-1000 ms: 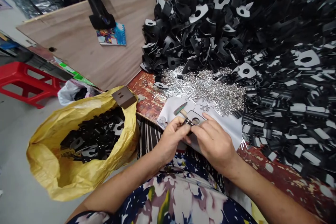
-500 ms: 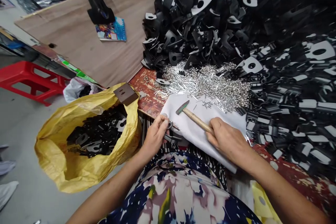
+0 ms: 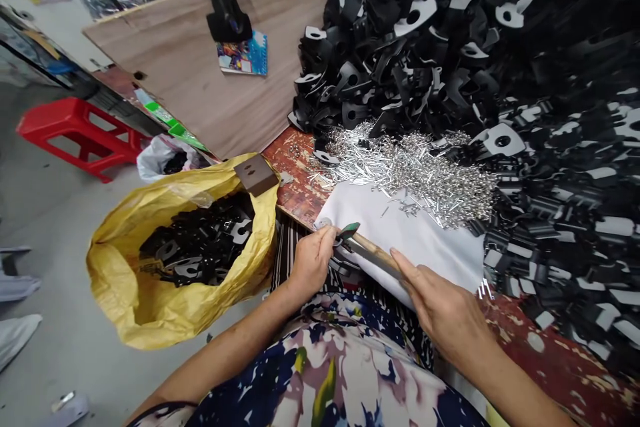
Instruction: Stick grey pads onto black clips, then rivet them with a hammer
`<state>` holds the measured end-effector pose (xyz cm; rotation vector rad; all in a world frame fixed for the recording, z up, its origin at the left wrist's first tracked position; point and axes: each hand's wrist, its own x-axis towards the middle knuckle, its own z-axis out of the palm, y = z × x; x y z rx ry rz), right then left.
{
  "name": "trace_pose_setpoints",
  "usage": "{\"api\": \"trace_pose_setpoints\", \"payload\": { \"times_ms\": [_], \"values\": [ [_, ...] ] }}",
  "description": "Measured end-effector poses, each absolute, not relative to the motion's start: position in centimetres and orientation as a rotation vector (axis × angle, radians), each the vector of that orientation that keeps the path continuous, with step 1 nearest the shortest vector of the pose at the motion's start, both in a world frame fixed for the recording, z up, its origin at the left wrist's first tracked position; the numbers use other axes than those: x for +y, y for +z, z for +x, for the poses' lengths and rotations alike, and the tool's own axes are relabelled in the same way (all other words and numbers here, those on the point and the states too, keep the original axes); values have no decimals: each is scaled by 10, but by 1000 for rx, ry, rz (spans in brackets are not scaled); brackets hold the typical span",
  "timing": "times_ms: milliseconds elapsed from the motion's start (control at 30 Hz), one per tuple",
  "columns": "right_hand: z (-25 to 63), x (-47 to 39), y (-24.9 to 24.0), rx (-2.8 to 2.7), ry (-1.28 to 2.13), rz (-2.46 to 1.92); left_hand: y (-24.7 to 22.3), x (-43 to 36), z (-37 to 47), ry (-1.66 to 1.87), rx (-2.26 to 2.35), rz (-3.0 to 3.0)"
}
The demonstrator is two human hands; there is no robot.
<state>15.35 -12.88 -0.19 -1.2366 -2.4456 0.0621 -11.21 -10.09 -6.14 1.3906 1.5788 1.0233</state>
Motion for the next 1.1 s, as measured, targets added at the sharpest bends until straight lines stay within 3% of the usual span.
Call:
{"api": "trace_pose_setpoints", "payload": {
  "times_ms": [300,467,600,733,867,967,1100],
  "values": [
    [156,-132,-16,-2471,190,-1302,-62,-98,-111,1024,1573,1370],
    [159,-112,-18,-2448,347,-1327,-25,-106,-137,1001,1568,1507],
    [160,-100,-25,-2480,-9,-1396,25,-127,-211,1057,2221,1800],
    [151,-100,-39,-2496,-242,-1432,53,-137,-272,679,2752,2053],
    [143,-103,-46,-2456,-290,-1436,52,-102,-261,807,2355,2147],
    [140,-105,-48,-2408,-264,-1458,41,-35,-232,796,1988,2159],
    [137,-112,-46,-2378,-182,-1570,30,70,-196,717,1891,2049]
  ]
}}
